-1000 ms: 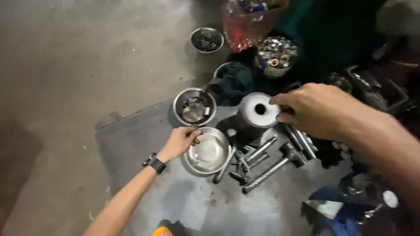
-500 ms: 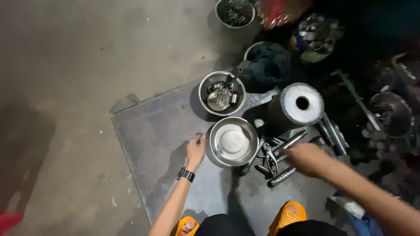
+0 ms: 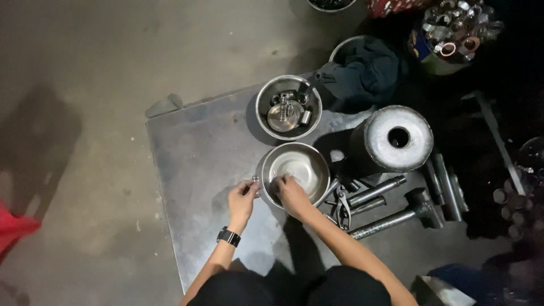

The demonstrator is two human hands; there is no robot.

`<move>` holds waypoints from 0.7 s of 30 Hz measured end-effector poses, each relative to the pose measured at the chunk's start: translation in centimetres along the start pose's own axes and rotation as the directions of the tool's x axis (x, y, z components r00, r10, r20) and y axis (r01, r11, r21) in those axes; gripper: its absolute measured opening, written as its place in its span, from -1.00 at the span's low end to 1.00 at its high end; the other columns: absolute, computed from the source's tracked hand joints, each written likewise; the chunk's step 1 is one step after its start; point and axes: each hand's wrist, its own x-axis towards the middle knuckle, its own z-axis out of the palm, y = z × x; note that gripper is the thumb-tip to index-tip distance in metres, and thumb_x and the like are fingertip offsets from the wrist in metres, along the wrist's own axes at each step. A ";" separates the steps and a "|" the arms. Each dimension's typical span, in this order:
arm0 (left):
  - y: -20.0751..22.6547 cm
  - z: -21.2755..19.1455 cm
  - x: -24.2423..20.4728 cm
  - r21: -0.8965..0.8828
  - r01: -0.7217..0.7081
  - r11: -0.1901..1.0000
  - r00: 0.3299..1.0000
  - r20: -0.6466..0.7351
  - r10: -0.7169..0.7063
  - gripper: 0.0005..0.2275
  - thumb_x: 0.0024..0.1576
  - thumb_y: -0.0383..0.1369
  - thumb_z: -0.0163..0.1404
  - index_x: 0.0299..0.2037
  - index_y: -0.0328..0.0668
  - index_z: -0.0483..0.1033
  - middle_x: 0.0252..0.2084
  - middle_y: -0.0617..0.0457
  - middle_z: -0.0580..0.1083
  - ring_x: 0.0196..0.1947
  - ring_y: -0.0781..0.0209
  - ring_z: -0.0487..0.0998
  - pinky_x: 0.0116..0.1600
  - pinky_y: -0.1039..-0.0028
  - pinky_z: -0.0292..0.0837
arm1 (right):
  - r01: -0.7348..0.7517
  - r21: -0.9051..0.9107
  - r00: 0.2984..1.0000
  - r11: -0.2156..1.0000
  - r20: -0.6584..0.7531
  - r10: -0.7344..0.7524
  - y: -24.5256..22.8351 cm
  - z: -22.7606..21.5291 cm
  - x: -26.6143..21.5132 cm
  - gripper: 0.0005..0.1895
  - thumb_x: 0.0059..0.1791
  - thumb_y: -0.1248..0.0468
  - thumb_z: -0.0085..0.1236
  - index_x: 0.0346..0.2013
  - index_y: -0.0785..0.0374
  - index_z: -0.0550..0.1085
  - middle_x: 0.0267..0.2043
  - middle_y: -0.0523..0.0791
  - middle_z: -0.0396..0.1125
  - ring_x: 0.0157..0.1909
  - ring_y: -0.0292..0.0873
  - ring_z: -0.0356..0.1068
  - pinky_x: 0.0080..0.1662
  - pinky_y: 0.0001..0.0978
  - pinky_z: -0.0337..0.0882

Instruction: The person assembles small metal components using pliers and a cloth, then wipes the parts. They handle metal bowls, a cylindrical metal object, and various tools on a workbench.

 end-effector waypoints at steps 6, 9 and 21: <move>-0.3 0.9 0.4 -0.406 0.229 0.885 0.973 0.120 -0.196 -0.77 0.26 -0.39 0.01 -0.08 -0.50 0.56 -0.17 -0.12 0.61 -0.20 0.14 0.65 -0.10 0.34 0.63 | 0.047 -0.169 0.997 0.985 0.062 -0.037 2.0 3.6 1.0 -0.82 0.01 0.34 0.05 -0.15 0.38 0.48 -0.01 0.12 0.35 0.03 0.18 0.40 0.01 -0.04 0.45; -0.9 0.3 1.1 -0.482 0.270 0.833 0.958 0.223 -0.182 -0.77 0.25 -0.43 0.00 -0.03 -0.55 0.52 -0.11 -0.16 0.59 -0.14 0.13 0.66 -0.03 0.32 0.64 | 0.105 -0.072 0.994 0.992 -0.006 -0.105 0.2 1.8 1.2 -0.74 -0.12 0.33 0.12 -0.15 0.35 0.50 -0.04 0.10 0.38 0.01 0.19 0.41 -0.01 -0.02 0.44; -2.8 0.2 1.7 -0.579 0.232 0.782 0.971 0.184 -0.151 -0.75 0.21 -0.51 0.04 0.02 -0.61 0.51 -0.05 -0.17 0.57 -0.16 0.09 0.63 -0.01 0.32 0.63 | 0.056 -0.203 0.998 0.978 -0.008 -0.059 -0.1 3.4 1.8 -0.79 -0.07 0.31 0.12 -0.20 0.38 0.49 -0.14 0.12 0.36 -0.07 0.22 0.42 -0.05 -0.03 0.44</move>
